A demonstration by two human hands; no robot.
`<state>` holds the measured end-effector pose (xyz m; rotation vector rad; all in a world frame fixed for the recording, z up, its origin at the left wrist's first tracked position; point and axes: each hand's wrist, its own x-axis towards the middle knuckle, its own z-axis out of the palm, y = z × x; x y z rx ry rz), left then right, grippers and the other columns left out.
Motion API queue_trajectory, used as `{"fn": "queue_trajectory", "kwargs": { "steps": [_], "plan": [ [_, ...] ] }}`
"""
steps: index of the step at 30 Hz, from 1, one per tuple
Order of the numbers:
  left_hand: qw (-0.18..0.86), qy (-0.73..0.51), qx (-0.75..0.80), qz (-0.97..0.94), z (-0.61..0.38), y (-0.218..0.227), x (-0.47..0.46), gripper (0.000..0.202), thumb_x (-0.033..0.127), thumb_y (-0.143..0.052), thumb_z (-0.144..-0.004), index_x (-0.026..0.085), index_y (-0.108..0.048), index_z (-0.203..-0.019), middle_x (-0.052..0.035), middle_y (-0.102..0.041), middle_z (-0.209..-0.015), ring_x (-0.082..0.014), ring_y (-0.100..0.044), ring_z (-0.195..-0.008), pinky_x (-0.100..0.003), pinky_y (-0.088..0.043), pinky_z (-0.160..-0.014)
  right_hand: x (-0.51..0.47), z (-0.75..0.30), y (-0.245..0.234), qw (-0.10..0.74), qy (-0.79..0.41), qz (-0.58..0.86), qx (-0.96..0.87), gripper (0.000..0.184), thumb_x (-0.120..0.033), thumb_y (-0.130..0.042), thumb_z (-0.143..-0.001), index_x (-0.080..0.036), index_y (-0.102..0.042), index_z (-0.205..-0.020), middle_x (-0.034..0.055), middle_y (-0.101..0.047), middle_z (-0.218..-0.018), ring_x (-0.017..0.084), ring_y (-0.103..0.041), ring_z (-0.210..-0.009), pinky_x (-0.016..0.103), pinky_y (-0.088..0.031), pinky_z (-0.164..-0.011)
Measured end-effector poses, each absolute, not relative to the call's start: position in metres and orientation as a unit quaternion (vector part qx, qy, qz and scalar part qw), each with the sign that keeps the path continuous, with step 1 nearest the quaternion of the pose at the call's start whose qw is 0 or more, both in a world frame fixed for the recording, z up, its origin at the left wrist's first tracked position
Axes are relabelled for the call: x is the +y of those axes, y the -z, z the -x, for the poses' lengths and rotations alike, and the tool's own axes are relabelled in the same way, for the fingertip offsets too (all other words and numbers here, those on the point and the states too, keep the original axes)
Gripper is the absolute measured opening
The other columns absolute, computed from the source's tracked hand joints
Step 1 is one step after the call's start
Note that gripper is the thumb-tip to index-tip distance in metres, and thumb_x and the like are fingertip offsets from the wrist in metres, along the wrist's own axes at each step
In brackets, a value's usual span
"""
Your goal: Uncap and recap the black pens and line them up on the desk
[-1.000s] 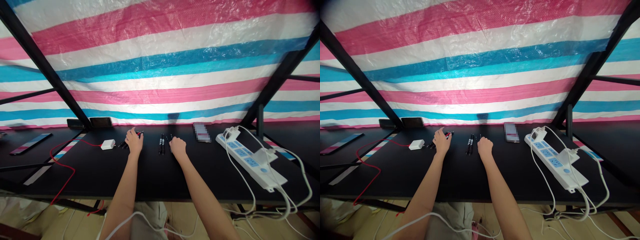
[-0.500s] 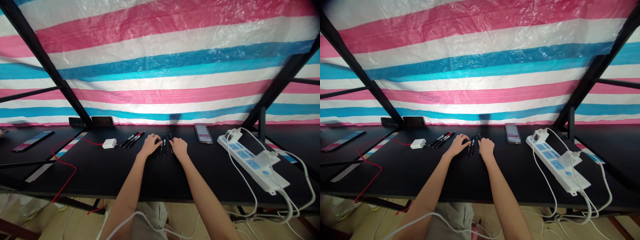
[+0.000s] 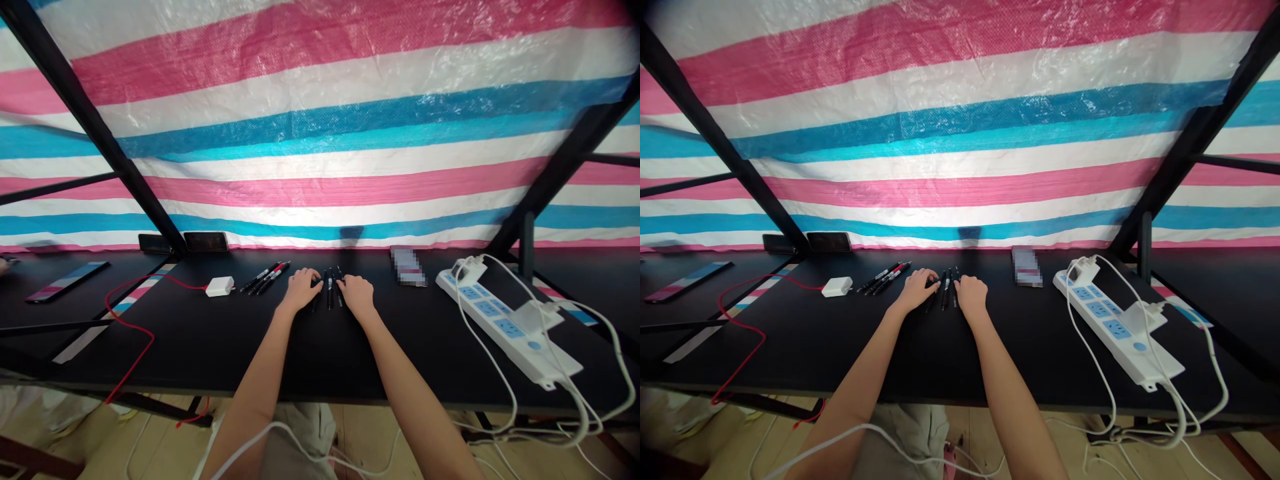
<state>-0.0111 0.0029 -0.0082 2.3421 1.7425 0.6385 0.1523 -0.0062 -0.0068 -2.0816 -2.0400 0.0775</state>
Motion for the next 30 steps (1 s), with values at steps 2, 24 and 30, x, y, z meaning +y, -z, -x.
{"fn": "queue_trajectory", "kwargs": {
  "steps": [2, 24, 30],
  "plan": [
    [0.057, -0.199, 0.597, -0.775, 0.011, 0.008, 0.002, 0.020, 0.037, -0.045, -0.081, 0.022, -0.052, -0.092, -0.0025, -0.055, -0.094, -0.0201, -0.046, -0.094, -0.034, -0.032, -0.081, -0.007, -0.151, 0.006, 0.109, -0.029, 0.706, -0.699, 0.035, -0.042, -0.037, -0.088, -0.017, -0.061, -0.089, 0.0107, -0.063, -0.087, 0.022, -0.061, -0.082, 0.029, -0.041, -0.066],
    [0.027, -0.180, 0.621, -0.763, 0.019, 0.007, 0.003, 0.021, 0.034, -0.043, -0.082, 0.018, -0.051, -0.072, -0.0038, -0.056, -0.080, -0.0192, -0.053, -0.080, -0.033, -0.034, -0.076, 0.007, -0.153, 0.014, 0.417, -0.314, 0.602, -0.604, 0.045, -0.052, -0.034, -0.083, -0.018, -0.061, -0.070, 0.0001, -0.060, -0.056, 0.011, -0.054, -0.049, 0.020, -0.039, -0.051],
    [0.127, -0.250, 0.564, -0.777, 0.016, 0.008, 0.006, 0.018, 0.033, -0.041, -0.085, 0.020, -0.053, -0.086, -0.0020, -0.062, -0.084, -0.0166, -0.056, -0.080, -0.028, -0.037, -0.071, 0.017, -0.151, 0.023, 0.539, -0.504, 0.467, -0.488, 0.043, -0.054, -0.048, -0.075, -0.013, -0.061, -0.074, 0.0033, -0.063, -0.059, 0.007, -0.048, -0.036, 0.018, -0.034, -0.037]
  ]
}}
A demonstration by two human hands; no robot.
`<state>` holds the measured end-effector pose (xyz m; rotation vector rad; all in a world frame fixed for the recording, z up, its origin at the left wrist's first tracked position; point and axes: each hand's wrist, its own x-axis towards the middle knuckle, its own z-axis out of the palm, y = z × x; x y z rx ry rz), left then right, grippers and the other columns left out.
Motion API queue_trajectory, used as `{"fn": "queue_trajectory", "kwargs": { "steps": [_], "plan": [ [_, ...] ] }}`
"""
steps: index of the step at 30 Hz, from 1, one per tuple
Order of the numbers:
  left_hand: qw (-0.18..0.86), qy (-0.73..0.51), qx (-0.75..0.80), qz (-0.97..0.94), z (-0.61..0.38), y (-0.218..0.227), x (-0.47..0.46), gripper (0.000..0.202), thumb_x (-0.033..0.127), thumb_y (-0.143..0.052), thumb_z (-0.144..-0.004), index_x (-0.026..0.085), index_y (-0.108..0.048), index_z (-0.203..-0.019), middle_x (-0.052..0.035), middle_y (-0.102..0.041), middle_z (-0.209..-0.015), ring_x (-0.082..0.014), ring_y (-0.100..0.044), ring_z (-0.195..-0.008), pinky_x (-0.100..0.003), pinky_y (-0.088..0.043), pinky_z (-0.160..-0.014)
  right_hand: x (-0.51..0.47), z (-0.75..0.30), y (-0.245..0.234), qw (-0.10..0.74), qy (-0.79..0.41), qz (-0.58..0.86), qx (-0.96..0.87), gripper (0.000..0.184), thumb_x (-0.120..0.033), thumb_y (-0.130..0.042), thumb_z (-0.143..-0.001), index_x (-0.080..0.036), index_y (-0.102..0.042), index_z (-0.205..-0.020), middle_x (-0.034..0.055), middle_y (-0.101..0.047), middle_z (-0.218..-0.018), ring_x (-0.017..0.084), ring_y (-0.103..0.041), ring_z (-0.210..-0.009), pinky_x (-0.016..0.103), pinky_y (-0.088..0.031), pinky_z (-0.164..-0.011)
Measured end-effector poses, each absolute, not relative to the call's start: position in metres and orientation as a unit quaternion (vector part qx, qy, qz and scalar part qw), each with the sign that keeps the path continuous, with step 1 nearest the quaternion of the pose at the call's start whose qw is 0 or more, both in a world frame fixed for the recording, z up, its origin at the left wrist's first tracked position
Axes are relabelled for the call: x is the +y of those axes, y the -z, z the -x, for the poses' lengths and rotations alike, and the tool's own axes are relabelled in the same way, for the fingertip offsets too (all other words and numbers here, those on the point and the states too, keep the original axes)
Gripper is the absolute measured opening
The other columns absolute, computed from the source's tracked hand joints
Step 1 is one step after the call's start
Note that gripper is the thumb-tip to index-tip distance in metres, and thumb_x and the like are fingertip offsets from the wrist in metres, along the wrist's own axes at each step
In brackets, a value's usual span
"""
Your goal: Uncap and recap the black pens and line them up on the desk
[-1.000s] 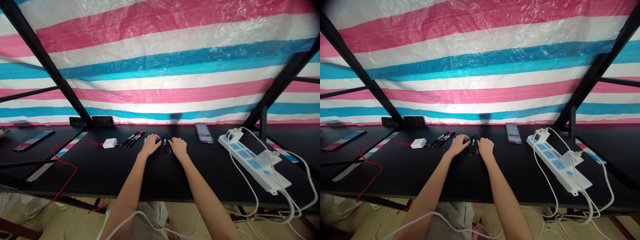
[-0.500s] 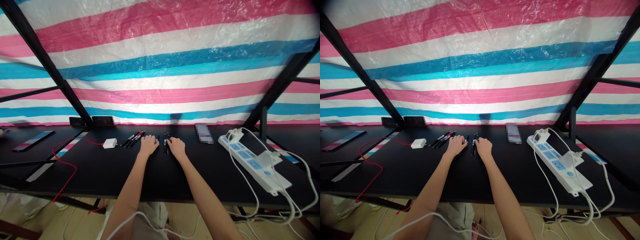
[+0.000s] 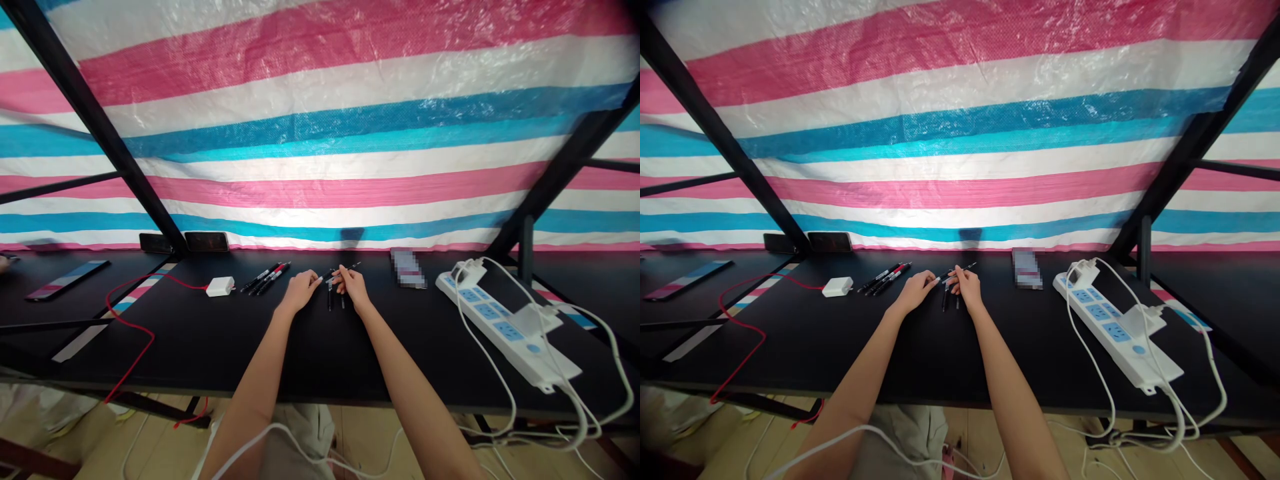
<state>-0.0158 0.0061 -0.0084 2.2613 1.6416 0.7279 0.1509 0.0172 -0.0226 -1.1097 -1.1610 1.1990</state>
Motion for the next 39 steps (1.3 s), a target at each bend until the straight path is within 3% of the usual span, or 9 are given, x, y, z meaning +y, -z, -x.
{"fn": "queue_trajectory", "kwargs": {
  "steps": [8, 13, 18, 26, 39],
  "plan": [
    [0.167, -0.280, 0.532, -0.781, 0.018, 0.018, 0.015, 0.028, 0.019, -0.033, -0.086, 0.021, -0.050, -0.109, -0.0008, -0.061, -0.083, -0.0141, -0.055, -0.082, -0.028, -0.041, -0.078, 0.014, -0.153, 0.015, 0.563, -0.555, 0.431, -0.435, 0.049, -0.056, -0.046, -0.077, -0.011, -0.066, -0.080, 0.0085, -0.068, -0.071, 0.005, -0.050, -0.040, 0.015, -0.034, -0.035],
    [0.168, -0.298, 0.516, -0.786, 0.014, 0.016, 0.014, 0.027, 0.030, -0.037, -0.086, 0.019, -0.056, -0.104, -0.0049, -0.060, -0.101, -0.0172, -0.054, -0.095, -0.030, -0.040, -0.087, 0.015, -0.151, 0.016, 0.562, -0.534, 0.446, -0.447, 0.043, -0.050, -0.048, -0.078, -0.012, -0.066, -0.084, 0.0096, -0.069, -0.080, 0.006, -0.053, -0.045, 0.014, -0.037, -0.037],
    [0.176, -0.324, 0.511, -0.777, 0.012, 0.013, 0.012, 0.028, 0.030, -0.037, -0.086, 0.018, -0.058, -0.101, -0.0060, -0.061, -0.105, -0.0178, -0.054, -0.098, -0.030, -0.039, -0.089, 0.017, -0.149, 0.020, 0.564, -0.515, 0.455, -0.458, 0.032, -0.040, -0.056, -0.075, -0.013, -0.066, -0.087, 0.0087, -0.068, -0.083, 0.006, -0.056, -0.050, 0.013, -0.037, -0.037],
    [0.207, -0.330, 0.520, -0.760, 0.013, 0.005, 0.006, 0.023, 0.033, -0.045, -0.082, 0.018, -0.058, -0.094, 0.0002, -0.061, -0.069, -0.0129, -0.054, -0.065, -0.025, -0.041, -0.067, 0.016, -0.150, 0.018, 0.576, -0.517, 0.454, -0.441, 0.031, -0.040, -0.053, -0.077, -0.013, -0.064, -0.088, 0.0083, -0.068, -0.085, 0.006, -0.056, -0.049, 0.013, -0.037, -0.037],
    [0.243, -0.349, 0.522, -0.739, 0.010, 0.004, 0.005, 0.015, 0.032, -0.049, -0.080, 0.020, -0.050, -0.088, 0.0015, -0.063, -0.068, -0.0133, -0.058, -0.067, -0.026, -0.042, -0.068, 0.015, -0.155, 0.013, 0.601, -0.532, 0.464, -0.375, 0.028, -0.039, -0.050, -0.080, -0.013, -0.062, -0.086, 0.0084, -0.068, -0.086, 0.006, -0.055, -0.046, 0.015, -0.041, -0.039]
  ]
}}
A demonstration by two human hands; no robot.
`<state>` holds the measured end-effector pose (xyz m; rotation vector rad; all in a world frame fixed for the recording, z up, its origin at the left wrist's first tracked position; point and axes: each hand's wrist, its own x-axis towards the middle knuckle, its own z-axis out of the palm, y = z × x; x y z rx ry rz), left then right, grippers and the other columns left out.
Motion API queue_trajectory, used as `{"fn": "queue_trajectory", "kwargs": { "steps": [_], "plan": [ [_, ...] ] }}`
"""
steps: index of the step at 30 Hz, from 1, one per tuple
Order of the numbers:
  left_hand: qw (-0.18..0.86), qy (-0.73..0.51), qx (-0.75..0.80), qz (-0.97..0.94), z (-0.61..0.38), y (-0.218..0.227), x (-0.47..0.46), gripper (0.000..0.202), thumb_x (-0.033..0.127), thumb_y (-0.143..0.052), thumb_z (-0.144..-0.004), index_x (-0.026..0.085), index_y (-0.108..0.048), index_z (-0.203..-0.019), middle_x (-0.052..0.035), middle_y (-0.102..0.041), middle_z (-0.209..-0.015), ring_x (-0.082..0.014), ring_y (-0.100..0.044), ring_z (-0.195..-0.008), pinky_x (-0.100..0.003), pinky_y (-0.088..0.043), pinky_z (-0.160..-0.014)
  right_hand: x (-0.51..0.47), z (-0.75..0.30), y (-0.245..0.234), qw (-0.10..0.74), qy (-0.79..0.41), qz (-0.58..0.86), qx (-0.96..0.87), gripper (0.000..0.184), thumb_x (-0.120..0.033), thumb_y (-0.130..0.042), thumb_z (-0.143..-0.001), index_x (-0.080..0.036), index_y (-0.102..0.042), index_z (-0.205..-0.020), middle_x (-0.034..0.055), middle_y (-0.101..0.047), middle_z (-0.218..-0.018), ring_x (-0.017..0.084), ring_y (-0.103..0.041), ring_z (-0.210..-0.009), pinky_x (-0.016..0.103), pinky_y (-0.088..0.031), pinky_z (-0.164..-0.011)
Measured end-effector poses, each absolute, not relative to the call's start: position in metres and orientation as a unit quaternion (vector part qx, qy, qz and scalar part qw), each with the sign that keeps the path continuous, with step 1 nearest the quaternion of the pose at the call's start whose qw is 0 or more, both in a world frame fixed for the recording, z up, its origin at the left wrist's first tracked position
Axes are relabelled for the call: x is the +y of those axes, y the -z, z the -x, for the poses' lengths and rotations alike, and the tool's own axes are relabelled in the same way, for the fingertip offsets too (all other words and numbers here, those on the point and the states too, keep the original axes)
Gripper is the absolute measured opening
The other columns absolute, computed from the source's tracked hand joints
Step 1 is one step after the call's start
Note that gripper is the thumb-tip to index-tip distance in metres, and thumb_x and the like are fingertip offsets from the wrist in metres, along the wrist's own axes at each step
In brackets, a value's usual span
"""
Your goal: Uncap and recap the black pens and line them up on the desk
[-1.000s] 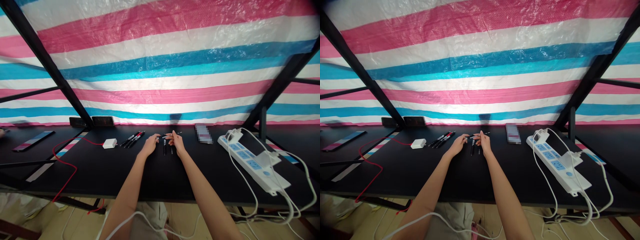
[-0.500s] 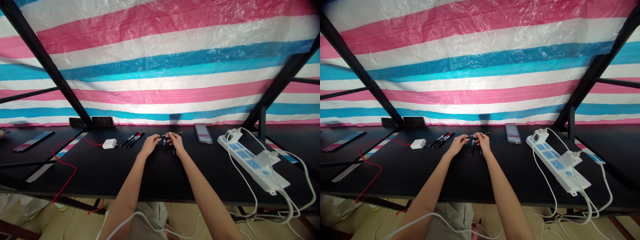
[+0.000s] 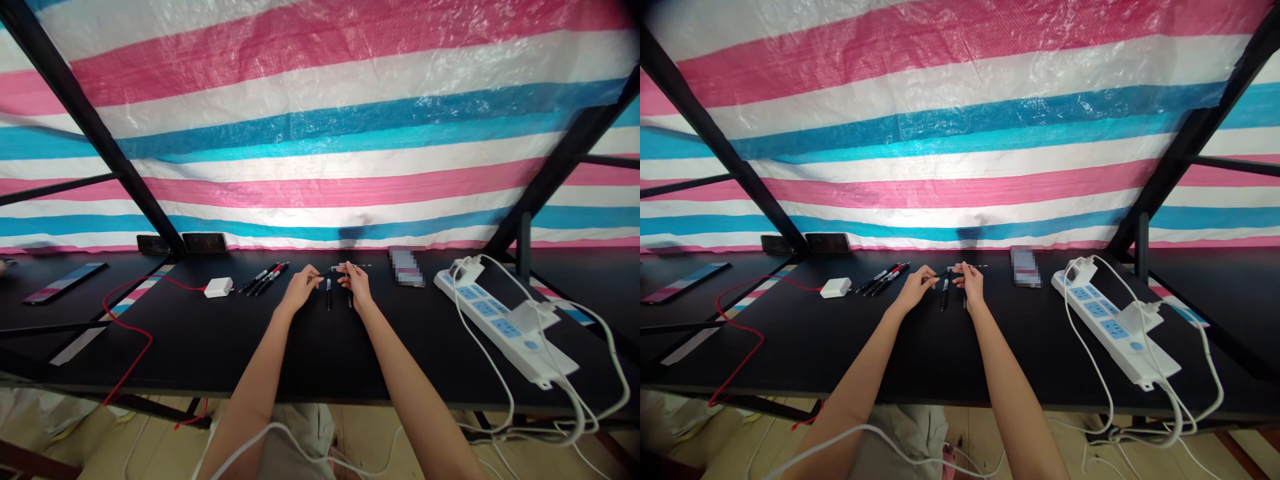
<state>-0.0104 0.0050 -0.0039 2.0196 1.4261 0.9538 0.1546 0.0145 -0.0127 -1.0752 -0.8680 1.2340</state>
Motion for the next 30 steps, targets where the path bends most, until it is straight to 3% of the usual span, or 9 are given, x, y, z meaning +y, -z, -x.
{"fn": "queue_trajectory", "kwargs": {
  "steps": [30],
  "plan": [
    [0.282, -0.400, 0.460, -0.741, 0.0114, 0.0125, 0.0103, 0.019, 0.034, -0.050, -0.079, 0.017, -0.056, -0.086, 0.0005, -0.063, -0.065, -0.0115, -0.056, -0.062, -0.023, -0.040, -0.063, 0.0187, -0.1558, 0.0163, 0.620, -0.557, 0.436, -0.340, 0.019, -0.032, -0.053, -0.079, -0.015, -0.059, -0.073, 0.0034, -0.066, -0.067, 0.006, -0.053, -0.040, 0.014, -0.036, -0.034]
  ]
}}
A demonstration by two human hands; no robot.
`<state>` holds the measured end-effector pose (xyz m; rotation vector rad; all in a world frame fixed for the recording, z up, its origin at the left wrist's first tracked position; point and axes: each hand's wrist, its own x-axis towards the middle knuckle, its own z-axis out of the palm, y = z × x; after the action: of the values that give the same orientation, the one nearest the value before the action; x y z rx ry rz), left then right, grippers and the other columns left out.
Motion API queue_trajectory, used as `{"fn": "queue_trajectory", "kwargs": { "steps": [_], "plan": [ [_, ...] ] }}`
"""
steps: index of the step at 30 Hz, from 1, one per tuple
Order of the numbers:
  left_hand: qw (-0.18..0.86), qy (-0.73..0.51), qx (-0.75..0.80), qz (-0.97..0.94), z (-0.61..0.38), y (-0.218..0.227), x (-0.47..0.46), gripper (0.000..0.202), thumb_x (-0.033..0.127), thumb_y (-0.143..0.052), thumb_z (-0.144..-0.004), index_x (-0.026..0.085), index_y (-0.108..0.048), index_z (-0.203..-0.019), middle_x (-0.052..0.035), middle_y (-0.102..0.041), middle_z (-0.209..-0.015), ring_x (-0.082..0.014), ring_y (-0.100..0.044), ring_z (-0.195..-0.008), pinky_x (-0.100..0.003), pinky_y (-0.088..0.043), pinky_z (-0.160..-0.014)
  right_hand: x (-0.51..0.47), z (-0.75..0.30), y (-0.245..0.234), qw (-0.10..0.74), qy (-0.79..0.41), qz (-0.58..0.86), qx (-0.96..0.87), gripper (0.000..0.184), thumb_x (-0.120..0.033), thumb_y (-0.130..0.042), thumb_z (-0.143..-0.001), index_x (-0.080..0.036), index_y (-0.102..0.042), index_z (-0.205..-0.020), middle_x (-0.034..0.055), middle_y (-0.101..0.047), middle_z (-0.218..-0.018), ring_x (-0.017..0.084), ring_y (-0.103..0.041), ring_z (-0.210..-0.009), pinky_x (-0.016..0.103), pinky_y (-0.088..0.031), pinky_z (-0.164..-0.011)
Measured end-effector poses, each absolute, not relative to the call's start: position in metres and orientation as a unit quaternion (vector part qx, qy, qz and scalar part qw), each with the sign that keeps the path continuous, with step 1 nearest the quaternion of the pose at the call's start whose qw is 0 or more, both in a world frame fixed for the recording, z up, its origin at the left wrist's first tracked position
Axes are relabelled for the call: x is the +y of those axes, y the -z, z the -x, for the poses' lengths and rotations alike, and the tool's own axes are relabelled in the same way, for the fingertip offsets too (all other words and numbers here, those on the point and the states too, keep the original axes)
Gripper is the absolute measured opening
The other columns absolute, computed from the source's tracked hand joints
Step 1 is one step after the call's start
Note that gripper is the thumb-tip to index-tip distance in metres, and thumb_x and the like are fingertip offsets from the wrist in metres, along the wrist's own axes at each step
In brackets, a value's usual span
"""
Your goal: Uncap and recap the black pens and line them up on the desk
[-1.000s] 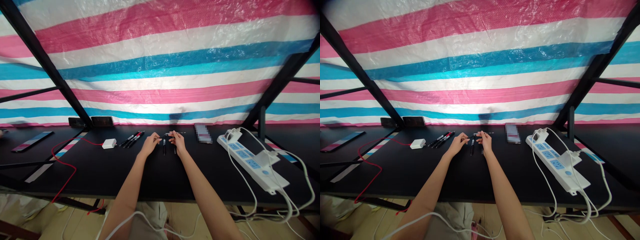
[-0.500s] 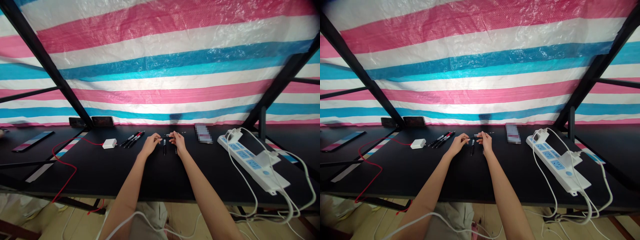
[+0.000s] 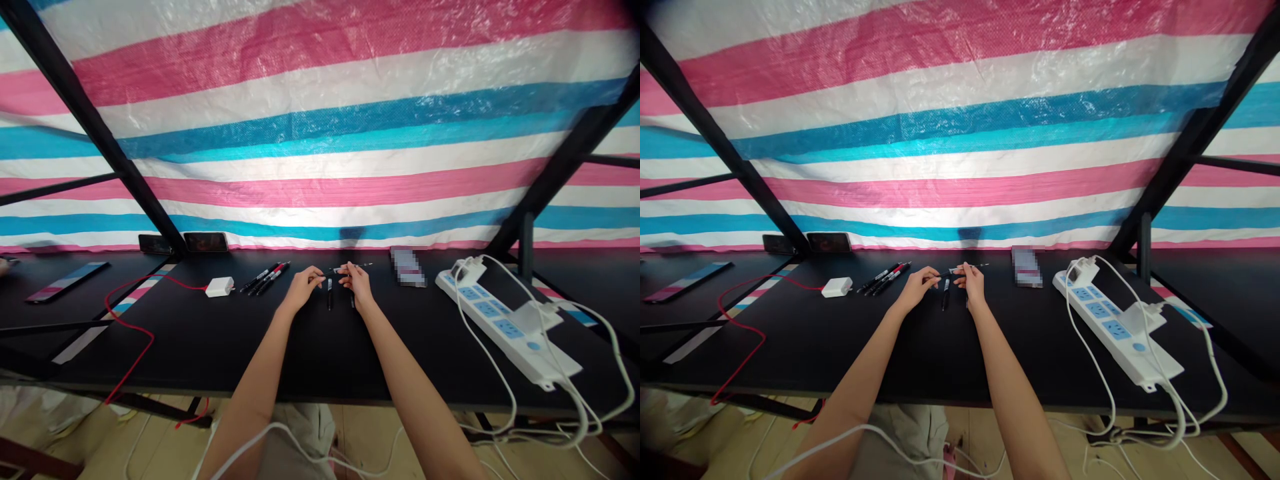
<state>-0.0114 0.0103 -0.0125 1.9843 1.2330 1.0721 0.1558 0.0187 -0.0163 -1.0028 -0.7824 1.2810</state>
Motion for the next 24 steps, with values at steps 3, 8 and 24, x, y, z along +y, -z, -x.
{"fn": "queue_trajectory", "kwargs": {
  "steps": [3, 8, 24],
  "plan": [
    [0.284, -0.399, 0.459, -0.741, 0.0118, 0.0126, 0.0101, 0.019, 0.034, -0.050, -0.079, 0.017, -0.056, -0.086, 0.0005, -0.062, -0.065, -0.0113, -0.055, -0.061, -0.023, -0.039, -0.062, 0.0186, -0.1554, 0.0164, 0.622, -0.556, 0.435, -0.337, 0.019, -0.031, -0.052, -0.079, -0.015, -0.059, -0.072, 0.0033, -0.066, -0.066, 0.006, -0.053, -0.040, 0.015, -0.036, -0.034],
    [0.284, -0.401, 0.457, -0.741, 0.0123, 0.0125, 0.0101, 0.020, 0.035, -0.050, -0.079, 0.016, -0.056, -0.085, 0.0002, -0.062, -0.065, -0.0113, -0.054, -0.061, -0.023, -0.039, -0.062, 0.0174, -0.1542, 0.0148, 0.625, -0.554, 0.439, -0.332, 0.021, -0.034, -0.054, -0.078, -0.015, -0.058, -0.071, 0.0039, -0.066, -0.065, 0.007, -0.053, -0.039, 0.016, -0.036, -0.034],
    [0.301, -0.408, 0.452, -0.734, 0.0113, 0.0096, 0.0103, 0.019, 0.034, -0.050, -0.078, 0.016, -0.055, -0.084, 0.0002, -0.062, -0.064, -0.0109, -0.053, -0.059, -0.023, -0.039, -0.061, 0.0169, -0.1547, 0.0141, 0.628, -0.556, 0.434, -0.330, 0.021, -0.036, -0.055, -0.077, -0.015, -0.057, -0.072, 0.0029, -0.065, -0.063, 0.007, -0.053, -0.039, 0.014, -0.035, -0.033]
  ]
}}
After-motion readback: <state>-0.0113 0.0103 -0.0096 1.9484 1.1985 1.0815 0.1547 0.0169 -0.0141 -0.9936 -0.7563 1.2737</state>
